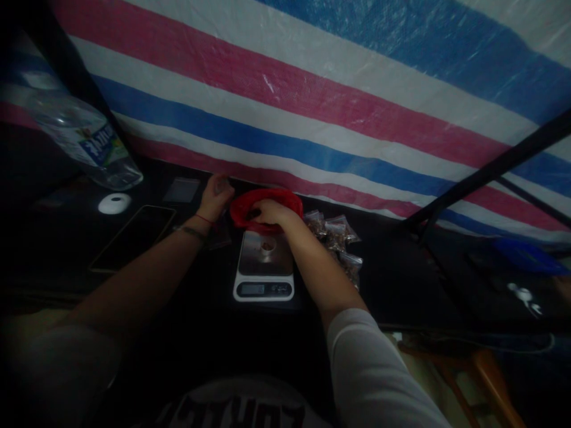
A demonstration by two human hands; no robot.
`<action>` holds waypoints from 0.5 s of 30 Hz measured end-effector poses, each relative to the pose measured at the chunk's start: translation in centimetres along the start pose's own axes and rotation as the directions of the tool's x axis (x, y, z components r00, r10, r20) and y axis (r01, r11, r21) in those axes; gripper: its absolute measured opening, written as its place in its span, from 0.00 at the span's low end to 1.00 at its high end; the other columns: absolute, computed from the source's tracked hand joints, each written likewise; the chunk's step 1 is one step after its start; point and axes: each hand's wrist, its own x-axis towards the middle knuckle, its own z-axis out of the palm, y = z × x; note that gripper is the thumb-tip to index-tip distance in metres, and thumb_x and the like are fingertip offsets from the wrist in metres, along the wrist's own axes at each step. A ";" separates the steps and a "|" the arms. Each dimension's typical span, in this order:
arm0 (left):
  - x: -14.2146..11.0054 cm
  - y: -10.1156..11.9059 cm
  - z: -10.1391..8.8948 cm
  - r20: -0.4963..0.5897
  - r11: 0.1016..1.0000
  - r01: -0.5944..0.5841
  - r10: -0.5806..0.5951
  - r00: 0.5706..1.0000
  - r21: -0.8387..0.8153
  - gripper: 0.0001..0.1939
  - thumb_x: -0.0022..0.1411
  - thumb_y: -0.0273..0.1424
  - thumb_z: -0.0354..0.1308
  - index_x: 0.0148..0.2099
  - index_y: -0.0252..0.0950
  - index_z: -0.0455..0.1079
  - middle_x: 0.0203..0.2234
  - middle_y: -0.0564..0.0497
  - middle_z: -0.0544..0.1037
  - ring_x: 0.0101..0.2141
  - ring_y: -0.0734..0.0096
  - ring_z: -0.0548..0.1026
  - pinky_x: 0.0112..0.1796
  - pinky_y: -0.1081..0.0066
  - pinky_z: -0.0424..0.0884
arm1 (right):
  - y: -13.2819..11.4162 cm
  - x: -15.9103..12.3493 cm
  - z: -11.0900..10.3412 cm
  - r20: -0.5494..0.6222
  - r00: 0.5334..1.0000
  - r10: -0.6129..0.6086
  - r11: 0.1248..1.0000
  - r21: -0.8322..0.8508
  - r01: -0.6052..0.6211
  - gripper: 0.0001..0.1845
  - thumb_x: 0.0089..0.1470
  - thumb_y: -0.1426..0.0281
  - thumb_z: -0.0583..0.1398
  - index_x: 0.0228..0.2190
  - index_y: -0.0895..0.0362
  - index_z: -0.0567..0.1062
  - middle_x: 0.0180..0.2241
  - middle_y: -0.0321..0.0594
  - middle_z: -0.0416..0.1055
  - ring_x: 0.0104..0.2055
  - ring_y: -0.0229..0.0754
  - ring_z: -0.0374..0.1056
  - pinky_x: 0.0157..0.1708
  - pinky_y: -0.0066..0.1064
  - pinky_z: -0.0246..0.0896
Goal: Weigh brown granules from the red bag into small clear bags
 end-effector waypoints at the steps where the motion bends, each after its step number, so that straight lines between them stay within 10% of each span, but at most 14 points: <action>1: -0.1 0.2 0.0 -0.006 1.000 -0.002 0.002 1.000 -0.011 0.26 0.50 0.34 0.61 0.52 0.35 0.63 0.46 0.45 0.71 0.47 0.61 0.71 0.51 0.61 0.65 | -0.1 0.1 0.0 0.000 1.000 0.004 1.000 0.004 -0.004 0.18 0.49 0.72 0.64 0.45 0.58 0.77 0.45 0.44 0.76 0.45 0.43 0.71 0.45 0.27 0.62; 15: -0.2 0.2 0.0 0.036 1.000 0.006 -0.006 0.999 0.004 0.25 0.50 0.33 0.61 0.51 0.35 0.66 0.42 0.47 0.73 0.43 0.64 0.72 0.50 0.61 0.66 | -0.8 0.3 0.3 0.020 0.999 0.026 0.999 0.033 -0.027 0.16 0.47 0.77 0.61 0.39 0.57 0.80 0.39 0.39 0.78 0.38 0.39 0.73 0.40 0.23 0.63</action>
